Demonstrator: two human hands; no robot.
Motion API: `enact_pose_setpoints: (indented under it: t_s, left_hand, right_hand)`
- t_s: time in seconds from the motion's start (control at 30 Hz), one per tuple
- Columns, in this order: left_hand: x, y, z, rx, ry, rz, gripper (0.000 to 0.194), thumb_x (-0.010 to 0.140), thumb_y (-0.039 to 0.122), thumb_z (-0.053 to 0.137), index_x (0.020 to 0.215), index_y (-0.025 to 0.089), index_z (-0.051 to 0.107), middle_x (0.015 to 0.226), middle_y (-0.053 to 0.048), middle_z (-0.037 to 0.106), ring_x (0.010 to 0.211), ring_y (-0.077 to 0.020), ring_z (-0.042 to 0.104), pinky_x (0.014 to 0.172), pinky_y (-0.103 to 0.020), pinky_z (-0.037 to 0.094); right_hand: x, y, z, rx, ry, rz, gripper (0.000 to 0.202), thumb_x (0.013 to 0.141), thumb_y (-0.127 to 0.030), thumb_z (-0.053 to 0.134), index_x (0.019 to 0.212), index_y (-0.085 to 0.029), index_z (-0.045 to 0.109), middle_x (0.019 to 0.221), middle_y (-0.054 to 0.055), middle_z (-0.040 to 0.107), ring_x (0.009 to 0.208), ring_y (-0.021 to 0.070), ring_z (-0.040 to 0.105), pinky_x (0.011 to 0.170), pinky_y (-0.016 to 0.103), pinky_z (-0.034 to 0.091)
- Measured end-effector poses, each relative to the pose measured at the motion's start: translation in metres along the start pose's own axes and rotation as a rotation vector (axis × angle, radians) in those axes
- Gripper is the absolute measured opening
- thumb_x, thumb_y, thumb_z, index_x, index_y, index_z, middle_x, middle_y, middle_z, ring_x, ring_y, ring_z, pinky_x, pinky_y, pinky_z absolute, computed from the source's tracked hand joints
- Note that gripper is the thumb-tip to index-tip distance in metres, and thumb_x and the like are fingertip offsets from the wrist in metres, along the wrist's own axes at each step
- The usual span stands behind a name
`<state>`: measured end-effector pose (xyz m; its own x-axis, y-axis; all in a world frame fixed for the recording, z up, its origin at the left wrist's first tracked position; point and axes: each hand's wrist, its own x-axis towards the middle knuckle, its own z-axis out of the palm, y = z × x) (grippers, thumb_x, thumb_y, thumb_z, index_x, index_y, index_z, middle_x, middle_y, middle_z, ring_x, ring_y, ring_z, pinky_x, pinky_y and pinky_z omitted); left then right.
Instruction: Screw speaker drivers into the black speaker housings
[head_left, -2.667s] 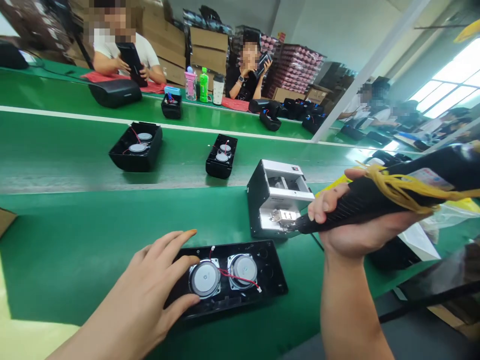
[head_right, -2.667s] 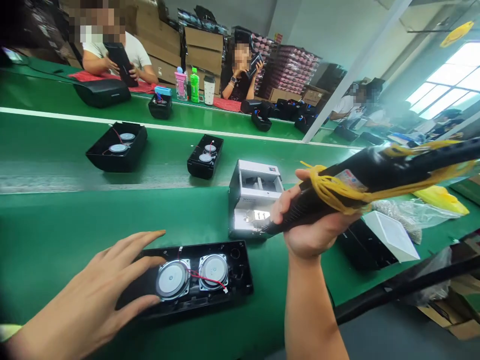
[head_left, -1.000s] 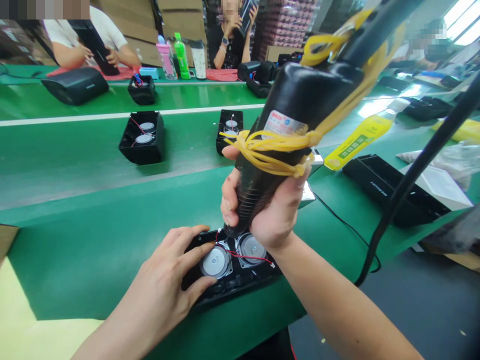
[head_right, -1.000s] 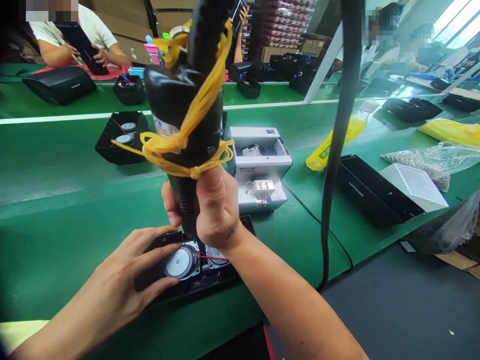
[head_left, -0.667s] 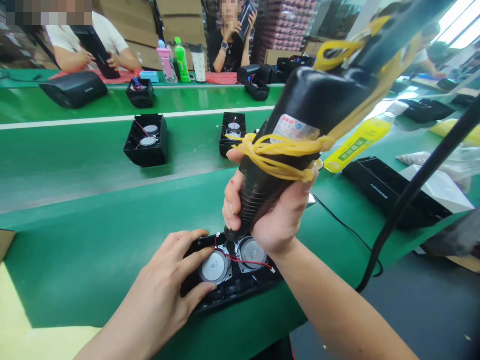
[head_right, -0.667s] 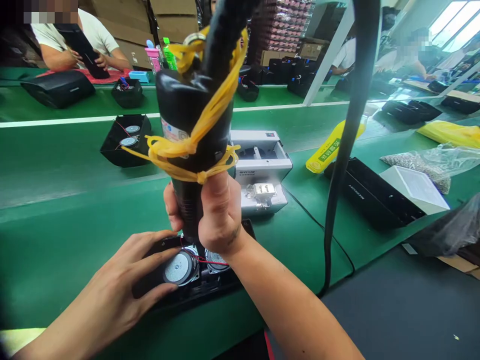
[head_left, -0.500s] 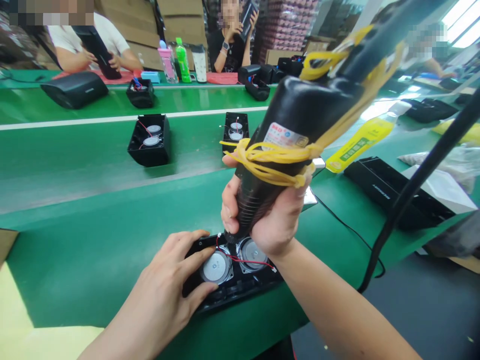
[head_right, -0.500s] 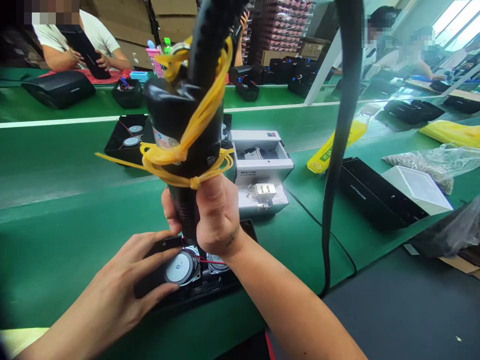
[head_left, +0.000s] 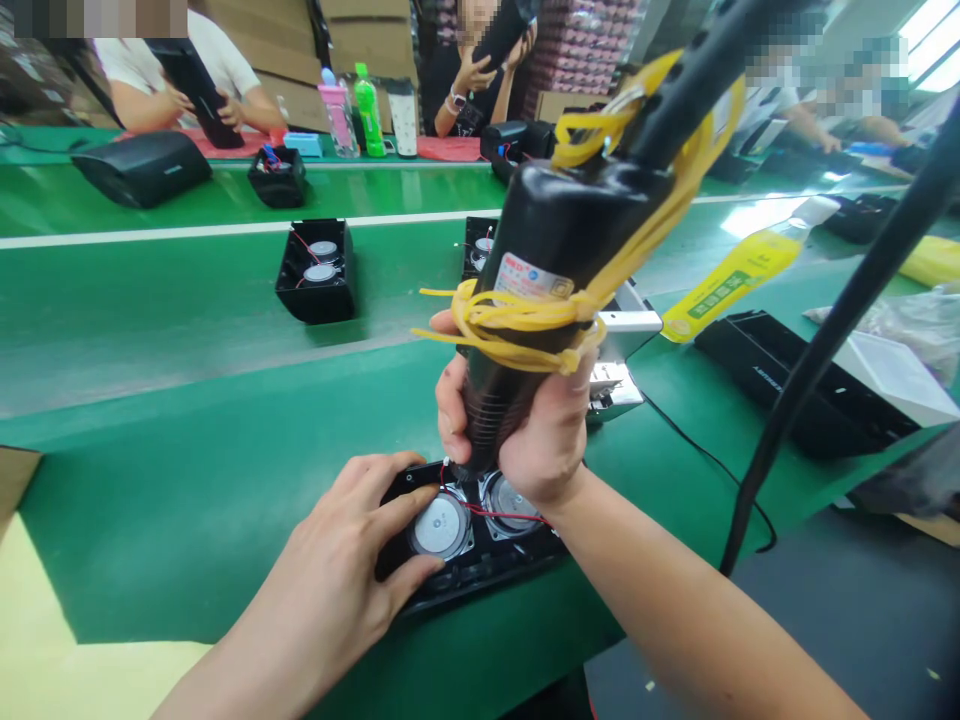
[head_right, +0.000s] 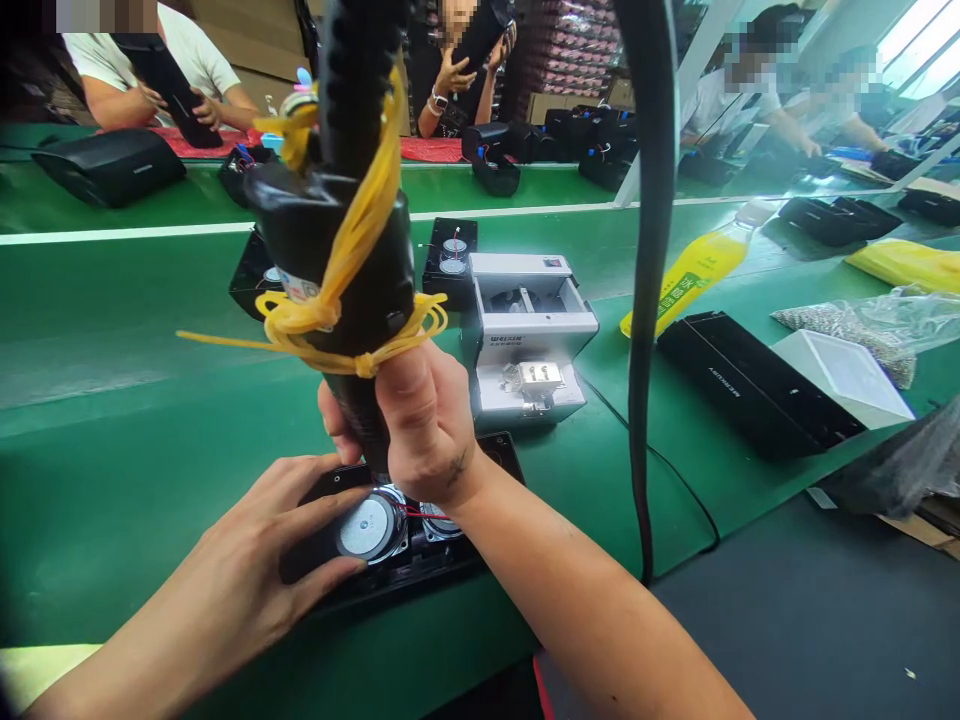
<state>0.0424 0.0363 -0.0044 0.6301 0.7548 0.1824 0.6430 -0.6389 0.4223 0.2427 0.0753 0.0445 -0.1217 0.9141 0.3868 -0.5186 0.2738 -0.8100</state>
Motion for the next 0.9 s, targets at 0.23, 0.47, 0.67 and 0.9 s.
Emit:
enact_pose_setpoints:
  t_s: [0.23,0.47,0.67,0.9]
  left_hand:
    - [0.001,-0.001,-0.001,0.003,-0.034,0.002,0.038,0.09,0.03,0.078,0.128,0.029,0.071,0.144,-0.009,0.06,0.126,-0.0336,0.058,0.099,-0.054,0.061]
    - [0.008,0.0,-0.006,0.012,-0.085,-0.006,0.037,0.088,0.026,0.079,0.123,0.03,0.071,0.138,-0.008,0.062,0.123,-0.032,0.06,0.096,-0.05,0.063]
    - [0.009,0.0,-0.007,0.035,-0.079,0.003,0.043,0.085,0.022,0.079,0.126,0.031,0.071,0.134,-0.008,0.064,0.12,-0.0328,0.064,0.092,-0.05,0.065]
    - [0.005,-0.003,-0.002,0.052,-0.034,-0.009,0.047,0.081,0.02,0.08,0.125,0.035,0.073,0.135,-0.006,0.067,0.122,-0.0331,0.066,0.091,-0.048,0.067]
  right_hand:
    - [-0.003,0.011,-0.004,-0.01,-0.079,-0.049,0.062,0.092,-0.083,0.051,0.098,-0.022,0.061,0.067,-0.004,0.058,0.046,0.0096,0.05,0.042,0.022,0.042]
    - [-0.009,0.029,-0.009,0.005,-0.127,-0.056,0.058,0.092,-0.078,0.056,0.101,-0.021,0.061,0.069,-0.003,0.058,0.046,0.0091,0.05,0.04,0.02,0.039]
    - [-0.009,0.034,-0.008,0.03,-0.149,-0.039,0.059,0.088,-0.078,0.062,0.104,-0.022,0.059,0.065,-0.004,0.057,0.045,0.0098,0.048,0.04,0.021,0.039]
    - [-0.007,0.032,-0.004,-0.007,-0.176,-0.022,0.059,0.091,-0.081,0.054,0.08,-0.023,0.055,0.06,-0.003,0.052,0.046,0.0107,0.046,0.041,0.024,0.038]
